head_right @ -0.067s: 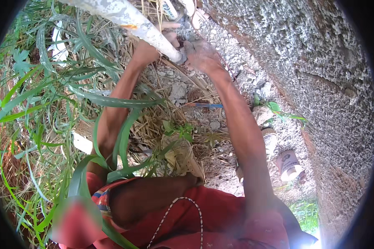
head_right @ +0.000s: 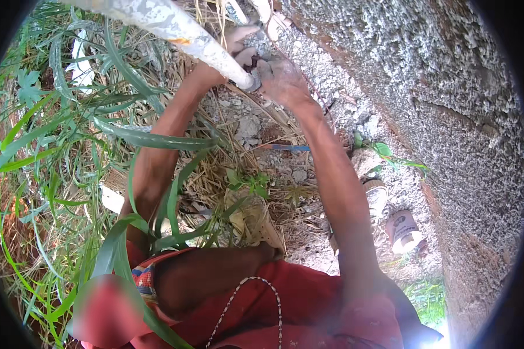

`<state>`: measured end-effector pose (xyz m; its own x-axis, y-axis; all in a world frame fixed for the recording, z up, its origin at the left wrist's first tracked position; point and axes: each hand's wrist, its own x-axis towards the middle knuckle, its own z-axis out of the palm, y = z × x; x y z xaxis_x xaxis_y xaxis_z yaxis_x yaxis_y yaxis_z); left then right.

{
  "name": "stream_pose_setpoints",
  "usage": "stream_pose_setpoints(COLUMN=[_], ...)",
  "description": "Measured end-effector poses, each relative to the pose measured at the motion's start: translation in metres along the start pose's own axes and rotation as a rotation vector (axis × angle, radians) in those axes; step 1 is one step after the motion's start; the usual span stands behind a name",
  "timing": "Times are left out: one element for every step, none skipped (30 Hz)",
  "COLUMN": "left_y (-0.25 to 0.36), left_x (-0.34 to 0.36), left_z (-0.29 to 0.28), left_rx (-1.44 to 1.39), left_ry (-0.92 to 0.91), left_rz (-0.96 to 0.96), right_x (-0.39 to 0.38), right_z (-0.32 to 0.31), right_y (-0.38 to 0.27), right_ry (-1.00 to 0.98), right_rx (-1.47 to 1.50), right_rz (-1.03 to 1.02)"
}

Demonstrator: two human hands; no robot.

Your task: Joining and gluing PVC pipes against an outdoor wall.

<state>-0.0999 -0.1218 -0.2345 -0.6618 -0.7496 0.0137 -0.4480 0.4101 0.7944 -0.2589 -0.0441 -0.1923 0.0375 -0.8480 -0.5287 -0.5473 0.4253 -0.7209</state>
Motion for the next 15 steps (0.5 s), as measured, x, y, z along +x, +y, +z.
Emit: stream_pose_setpoints(left_y=[-0.002,-0.004,0.008,0.02,0.035,0.049,0.06,0.056,0.053,0.05,0.047,0.044,0.04,0.037,0.034], left_x=[0.003,0.004,0.016,0.025,0.033,0.041,0.048,0.045,0.045,0.045,0.044,0.043,0.039,0.03,0.016], left_z=[-0.004,-0.003,0.004,0.009,0.013,0.012,0.01,0.01,0.011,0.01,0.01,0.007,0.0,-0.014,-0.041], left_rx=[0.256,0.503,0.331,0.318,0.466,0.619,0.646,0.634,0.63,0.628,0.627,0.617,0.614,0.639,0.738], left_ry=[0.105,0.211,0.254,0.25,0.169,0.086,-0.012,0.107,0.1,0.095,0.092,0.128,0.169,0.183,0.208], left_rz=[0.119,0.239,0.159,0.163,0.066,-0.032,-0.128,0.01,-0.057,-0.125,-0.125,-0.131,-0.141,-0.158,-0.092], right_x=[-0.002,-0.003,-0.004,-0.005,-0.006,-0.007,-0.006,-0.007,-0.013,-0.013,-0.015,-0.015,-0.012,-0.009,0.001], right_z=[-0.002,0.002,0.004,0.005,0.004,0.004,0.004,0.005,0.002,0.0,-0.001,0.0,0.003,0.01,0.015], right_y=[-0.006,-0.006,0.004,0.013,0.015,0.017,0.021,0.016,0.008,0.003,0.001,-0.002,-0.004,-0.008,-0.026], right_ry=[-0.076,-0.082,-0.007,0.068,0.092,0.097,0.126,0.153,0.204,0.206,0.255,0.3,0.292,0.305,0.308], right_rx=[0.021,0.022,0.003,-0.016,-0.046,-0.046,-0.031,-0.011,0.046,0.051,0.107,0.164,0.171,0.123,0.102], right_rz=[-0.017,-0.027,-0.095,-0.165,-0.111,-0.104,-0.143,-0.187,-0.128,-0.129,-0.127,-0.13,-0.141,-0.183,-0.272])
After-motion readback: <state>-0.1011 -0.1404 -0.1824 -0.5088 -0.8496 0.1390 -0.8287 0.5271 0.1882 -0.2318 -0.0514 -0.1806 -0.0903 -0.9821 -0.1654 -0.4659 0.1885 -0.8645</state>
